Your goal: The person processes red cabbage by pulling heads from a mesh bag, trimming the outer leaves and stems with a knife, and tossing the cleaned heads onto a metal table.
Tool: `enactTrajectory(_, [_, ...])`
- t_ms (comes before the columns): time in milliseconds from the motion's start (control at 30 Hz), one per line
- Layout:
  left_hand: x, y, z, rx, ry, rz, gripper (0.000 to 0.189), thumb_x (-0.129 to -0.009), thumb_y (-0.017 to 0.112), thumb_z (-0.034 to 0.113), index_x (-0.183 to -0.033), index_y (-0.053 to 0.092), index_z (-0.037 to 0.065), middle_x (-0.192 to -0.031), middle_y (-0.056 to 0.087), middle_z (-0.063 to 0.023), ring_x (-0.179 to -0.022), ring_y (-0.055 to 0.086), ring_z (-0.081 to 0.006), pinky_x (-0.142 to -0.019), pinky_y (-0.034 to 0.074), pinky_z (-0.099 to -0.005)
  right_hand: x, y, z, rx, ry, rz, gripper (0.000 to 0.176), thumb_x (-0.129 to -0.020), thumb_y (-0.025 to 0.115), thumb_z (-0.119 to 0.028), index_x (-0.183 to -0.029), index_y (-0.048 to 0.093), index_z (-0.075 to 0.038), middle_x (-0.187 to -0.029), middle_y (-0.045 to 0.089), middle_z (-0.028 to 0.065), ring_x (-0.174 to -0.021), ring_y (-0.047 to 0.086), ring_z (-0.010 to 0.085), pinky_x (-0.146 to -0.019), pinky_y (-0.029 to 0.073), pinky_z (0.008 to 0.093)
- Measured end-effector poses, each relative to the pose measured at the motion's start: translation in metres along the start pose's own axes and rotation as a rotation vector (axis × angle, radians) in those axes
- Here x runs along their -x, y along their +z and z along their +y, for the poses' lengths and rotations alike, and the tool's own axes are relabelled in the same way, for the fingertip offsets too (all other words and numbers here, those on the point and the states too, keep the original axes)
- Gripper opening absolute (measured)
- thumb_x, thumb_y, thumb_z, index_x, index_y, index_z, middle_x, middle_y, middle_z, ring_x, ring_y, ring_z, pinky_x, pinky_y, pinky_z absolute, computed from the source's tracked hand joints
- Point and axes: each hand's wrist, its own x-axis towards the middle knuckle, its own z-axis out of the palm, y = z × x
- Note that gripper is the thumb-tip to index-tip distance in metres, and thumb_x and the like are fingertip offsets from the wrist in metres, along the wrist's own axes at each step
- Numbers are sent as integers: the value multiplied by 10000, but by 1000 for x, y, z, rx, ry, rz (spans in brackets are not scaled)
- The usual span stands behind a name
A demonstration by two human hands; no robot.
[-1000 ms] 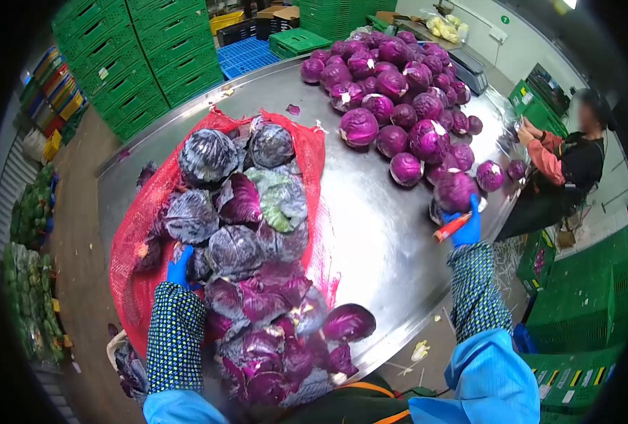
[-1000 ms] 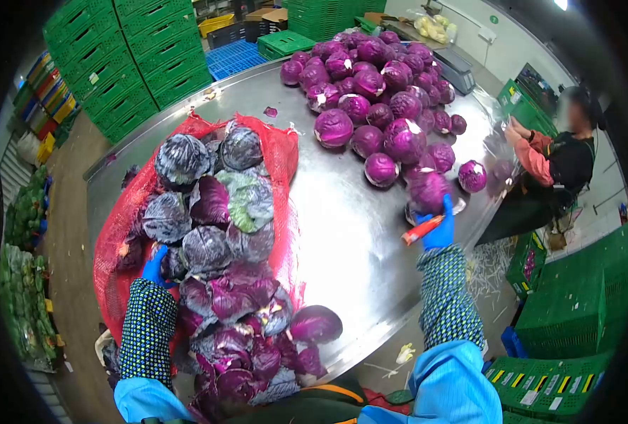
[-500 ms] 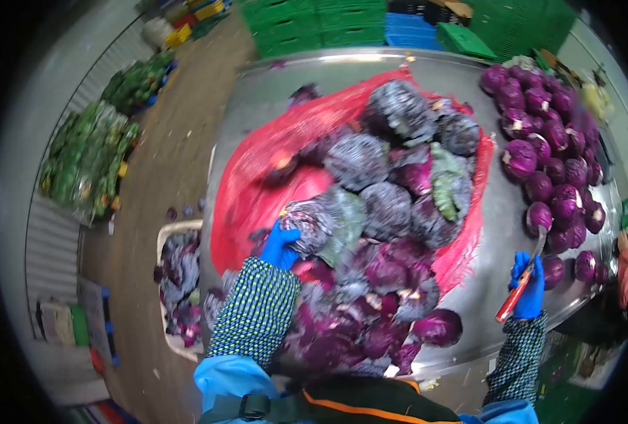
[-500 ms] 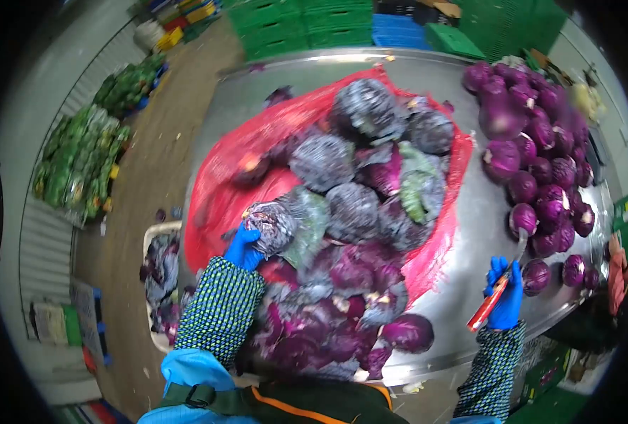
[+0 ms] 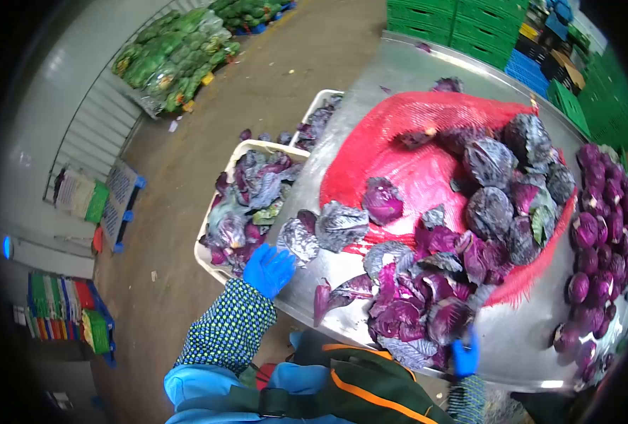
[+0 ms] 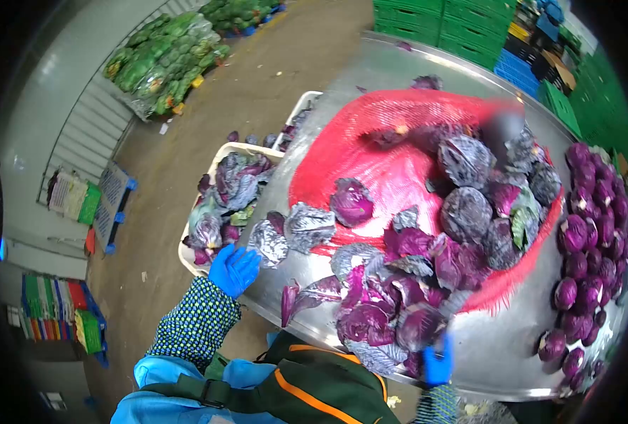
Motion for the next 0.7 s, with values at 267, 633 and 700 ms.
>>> enactTrajectory(267, [27, 187, -102, -718, 490, -847, 304, -867, 527, 108, -1136, 513, -34, -1069, 587, -133, -960, 594, -215, -798, 491, -306, -51, 114, -161, 137, -281, -107, 708, -740, 737, -242, -1332, 392, -66, -1183, 556, 175, -986, 575, 192, -846, 461, 312])
enactTrajectory(633, [-128, 395, -276, -517, -692, -810, 696, -777, 659, 382, -1339, 352, 111, -1300, 448, -138, -1164, 470, -286, -960, 407, -459, -143, -37, -207, -486, -36, 274, 324, -933, 494, -220, -1217, 533, -70, -799, 599, 11, -593, 495, 43, -523, 413, 184])
enactTrajectory(700, [-118, 377, -275, -369, -580, -992, 639, -818, 588, 406, -1335, 363, 104, -1317, 434, -137, -1175, 460, -301, -986, 379, -468, -169, -38, -215, -522, -65, 238, 343, -936, 486, -223, -1241, 504, -68, -839, 600, 11, -590, 487, 41, -516, 406, 182])
